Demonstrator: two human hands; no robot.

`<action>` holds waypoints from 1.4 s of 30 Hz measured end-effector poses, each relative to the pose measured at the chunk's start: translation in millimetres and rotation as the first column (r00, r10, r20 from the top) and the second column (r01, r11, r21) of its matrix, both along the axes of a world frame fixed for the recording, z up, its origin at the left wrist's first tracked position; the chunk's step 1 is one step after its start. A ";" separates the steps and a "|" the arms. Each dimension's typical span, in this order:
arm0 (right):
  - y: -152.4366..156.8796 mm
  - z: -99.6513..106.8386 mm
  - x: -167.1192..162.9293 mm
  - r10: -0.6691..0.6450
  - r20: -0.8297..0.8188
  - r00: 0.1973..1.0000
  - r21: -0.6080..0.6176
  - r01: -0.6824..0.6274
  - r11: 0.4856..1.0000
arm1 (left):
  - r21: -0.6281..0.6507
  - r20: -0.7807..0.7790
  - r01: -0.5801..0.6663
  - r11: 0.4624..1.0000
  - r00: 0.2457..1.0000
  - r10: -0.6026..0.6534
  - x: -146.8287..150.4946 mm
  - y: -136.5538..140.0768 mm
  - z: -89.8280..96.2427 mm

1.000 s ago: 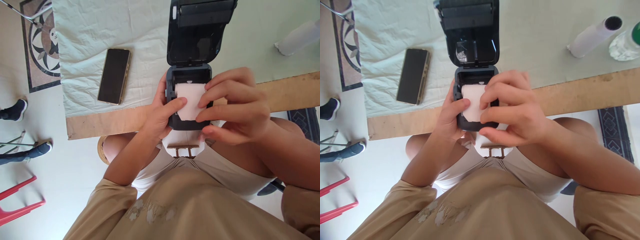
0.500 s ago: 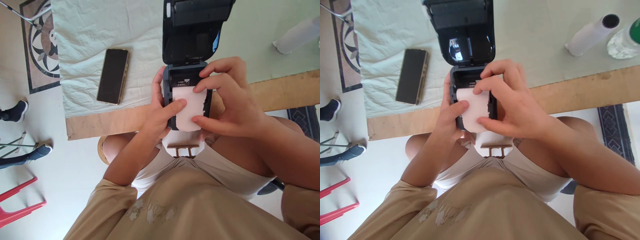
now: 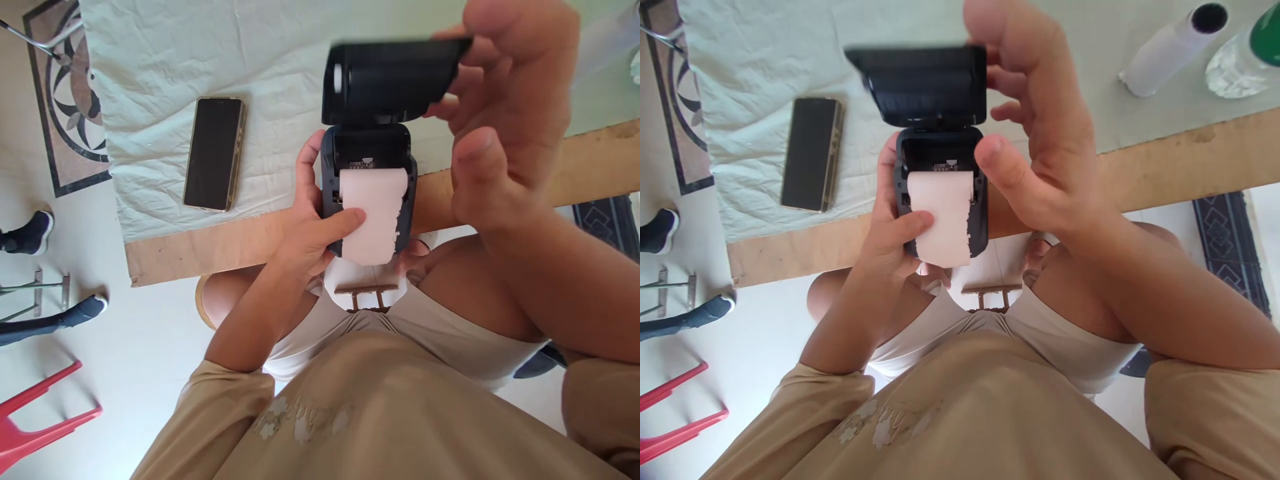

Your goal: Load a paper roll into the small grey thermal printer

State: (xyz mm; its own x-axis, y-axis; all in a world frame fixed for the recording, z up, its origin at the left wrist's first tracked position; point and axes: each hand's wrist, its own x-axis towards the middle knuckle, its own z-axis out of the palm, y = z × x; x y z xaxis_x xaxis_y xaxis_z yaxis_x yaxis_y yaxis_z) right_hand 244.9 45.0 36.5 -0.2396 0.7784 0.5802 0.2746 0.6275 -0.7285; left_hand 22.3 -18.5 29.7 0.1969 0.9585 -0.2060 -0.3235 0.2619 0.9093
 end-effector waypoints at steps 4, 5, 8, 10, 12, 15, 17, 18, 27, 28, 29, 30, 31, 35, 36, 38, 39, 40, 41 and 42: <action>-5.0 1.0 -1.6 0.061 0.162 0.985 0.270 -0.104 0.957 | -0.026 0.039 -0.038 0.999 0.998 0.039 9.6 -4.0 7.6; -5.3 1.0 0.8 0.055 0.218 0.974 0.263 -0.113 0.958 | -0.056 0.049 -0.118 0.992 0.992 0.120 12.6 -6.2 11.9; -5.4 1.8 7.8 0.080 0.302 0.950 0.196 -0.144 0.970 | -0.102 0.080 -0.174 0.979 0.980 0.183 18.9 -11.7 25.8; -5.7 2.9 9.1 0.108 0.283 0.953 0.195 -0.167 0.966 | -0.106 0.103 -0.152 0.983 0.981 0.163 19.7 -12.8 30.8; -6.9 3.9 7.5 0.146 0.231 0.962 0.185 -0.190 0.964 | -0.099 0.102 -0.155 0.983 0.981 0.165 19.4 -12.0 31.2; -10.0 4.4 3.3 0.184 0.150 0.971 0.103 -0.200 0.974 | -0.067 0.128 -0.185 0.980 0.973 0.192 21.2 -10.2 28.9; -12.5 3.6 1.4 0.184 0.112 0.976 0.000 -0.186 0.983 | -0.063 0.200 -0.214 0.975 0.954 0.222 24.0 -10.3 29.4; -13.7 2.8 0.9 0.192 0.087 0.978 -0.064 -0.187 0.980 | -0.067 0.230 -0.228 0.971 0.944 0.237 25.2 -10.8 30.4; -12.1 5.6 5.4 0.431 -0.153 0.889 -0.576 -0.435 0.692 | -0.146 0.130 -0.199 0.969 0.967 0.218 23.6 -14.3 30.7; -11.3 7.4 6.3 0.430 -0.162 0.888 -0.585 -0.438 0.683 | -0.133 0.123 -0.207 0.969 0.967 0.224 23.6 -13.9 30.0; -10.6 9.0 7.1 0.431 -0.170 0.886 -0.591 -0.442 0.675 | -0.120 0.115 -0.217 0.969 0.966 0.231 23.5 -13.5 29.3; -10.1 10.4 7.8 0.432 -0.179 0.884 -0.594 -0.447 0.668 | -0.106 0.112 -0.220 0.970 0.966 0.231 23.2 -13.0 28.7; -9.8 11.4 8.4 0.435 -0.187 0.881 -0.598 -0.454 0.661 | -0.098 0.110 -0.216 0.972 0.968 0.226 22.9 -12.7 28.0; -9.7 12.3 10.5 0.437 -0.187 0.880 -0.599 -0.455 0.659 | -0.079 0.120 -0.188 0.979 0.973 0.197 19.3 -12.1 24.1; -9.7 12.1 11.0 0.436 -0.175 0.883 -0.597 -0.448 0.666 | -0.077 0.123 -0.177 0.981 0.975 0.186 18.1 -12.2 23.0; -9.9 11.4 12.0 0.434 -0.148 0.889 -0.607 -0.428 0.670 | -0.062 0.123 -0.156 0.986 0.979 0.163 15.6 -12.2 21.3; -10.2 11.0 12.4 0.435 -0.131 0.891 -0.617 -0.416 0.668 | -0.054 0.115 -0.147 0.988 0.981 0.153 14.5 -12.0 20.8; -10.7 10.6 12.6 0.435 -0.113 0.893 -0.624 -0.405 0.669 | -0.042 0.109 -0.140 0.989 0.984 0.144 13.7 -11.7 20.7; -11.6 10.3 12.6 0.422 -0.092 0.902 -0.625 -0.383 0.681 | -0.028 0.110 -0.132 0.991 0.985 0.134 13.3 -11.0 20.8; -12.8 10.1 12.6 0.393 -0.062 0.918 -0.613 -0.346 0.710 | -0.020 0.125 -0.137 0.990 0.982 0.138 13.3 -10.0 21.3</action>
State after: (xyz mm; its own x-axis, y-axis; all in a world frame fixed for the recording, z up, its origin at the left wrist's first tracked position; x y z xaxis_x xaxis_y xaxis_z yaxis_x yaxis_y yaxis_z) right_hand 257.4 32.2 46.6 -0.6030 0.7977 -0.0058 0.1784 0.1278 -0.9756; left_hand 35.6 -28.5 51.0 0.0881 0.9760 -0.1989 -0.4685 0.2169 0.8564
